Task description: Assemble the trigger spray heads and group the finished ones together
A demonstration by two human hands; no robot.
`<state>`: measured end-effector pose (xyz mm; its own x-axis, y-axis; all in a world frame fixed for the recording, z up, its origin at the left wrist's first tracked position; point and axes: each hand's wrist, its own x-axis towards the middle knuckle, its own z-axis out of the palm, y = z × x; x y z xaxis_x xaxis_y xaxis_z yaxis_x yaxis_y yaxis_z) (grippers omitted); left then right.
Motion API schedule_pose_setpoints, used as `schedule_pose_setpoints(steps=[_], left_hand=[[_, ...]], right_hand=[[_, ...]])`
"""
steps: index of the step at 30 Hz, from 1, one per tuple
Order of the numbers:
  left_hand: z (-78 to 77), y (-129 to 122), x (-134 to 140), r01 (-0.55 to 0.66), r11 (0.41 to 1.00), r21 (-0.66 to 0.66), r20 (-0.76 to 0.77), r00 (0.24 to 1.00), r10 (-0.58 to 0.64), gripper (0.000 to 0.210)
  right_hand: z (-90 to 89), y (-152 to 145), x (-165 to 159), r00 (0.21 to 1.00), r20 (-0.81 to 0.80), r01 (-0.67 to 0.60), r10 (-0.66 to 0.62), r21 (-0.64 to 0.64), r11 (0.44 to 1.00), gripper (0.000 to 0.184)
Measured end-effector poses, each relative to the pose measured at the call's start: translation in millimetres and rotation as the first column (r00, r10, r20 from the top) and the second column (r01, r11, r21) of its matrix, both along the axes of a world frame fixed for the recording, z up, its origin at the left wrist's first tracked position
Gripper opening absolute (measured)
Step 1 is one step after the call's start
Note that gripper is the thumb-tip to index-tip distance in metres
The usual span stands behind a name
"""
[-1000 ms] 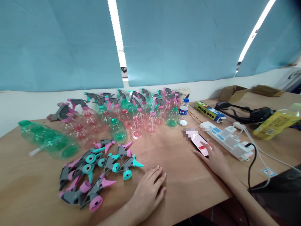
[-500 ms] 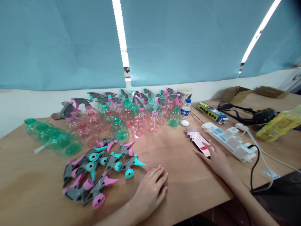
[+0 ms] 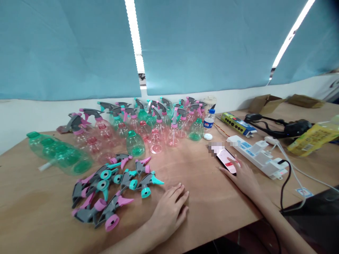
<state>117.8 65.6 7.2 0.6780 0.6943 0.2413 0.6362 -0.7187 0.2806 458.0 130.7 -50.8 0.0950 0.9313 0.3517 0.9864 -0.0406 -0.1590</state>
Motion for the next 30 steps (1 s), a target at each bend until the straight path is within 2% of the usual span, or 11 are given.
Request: schedule_pose_setpoints(steps=[9,18,30], left_hand=[[1.0,1.1,0.2,0.000,1.000,0.001,-0.039,0.999,0.000,0.039],[-2.7,2.5,-2.0,0.008,1.000,0.016,0.014,1.000,-0.008,0.039],[-8.7,2.8,-3.4,0.020,0.999,0.038,0.002,1.000,-0.020,0.042]], right_hand=[[0.3,0.3,0.1,1.000,-0.005,-0.009,0.009,-0.006,1.000,0.079],[0.3,0.4,1.1,1.000,0.007,-0.028,0.027,0.025,0.999,0.074],[0.9,0.0,-0.2,1.000,0.007,-0.005,0.005,-0.008,1.000,0.074]])
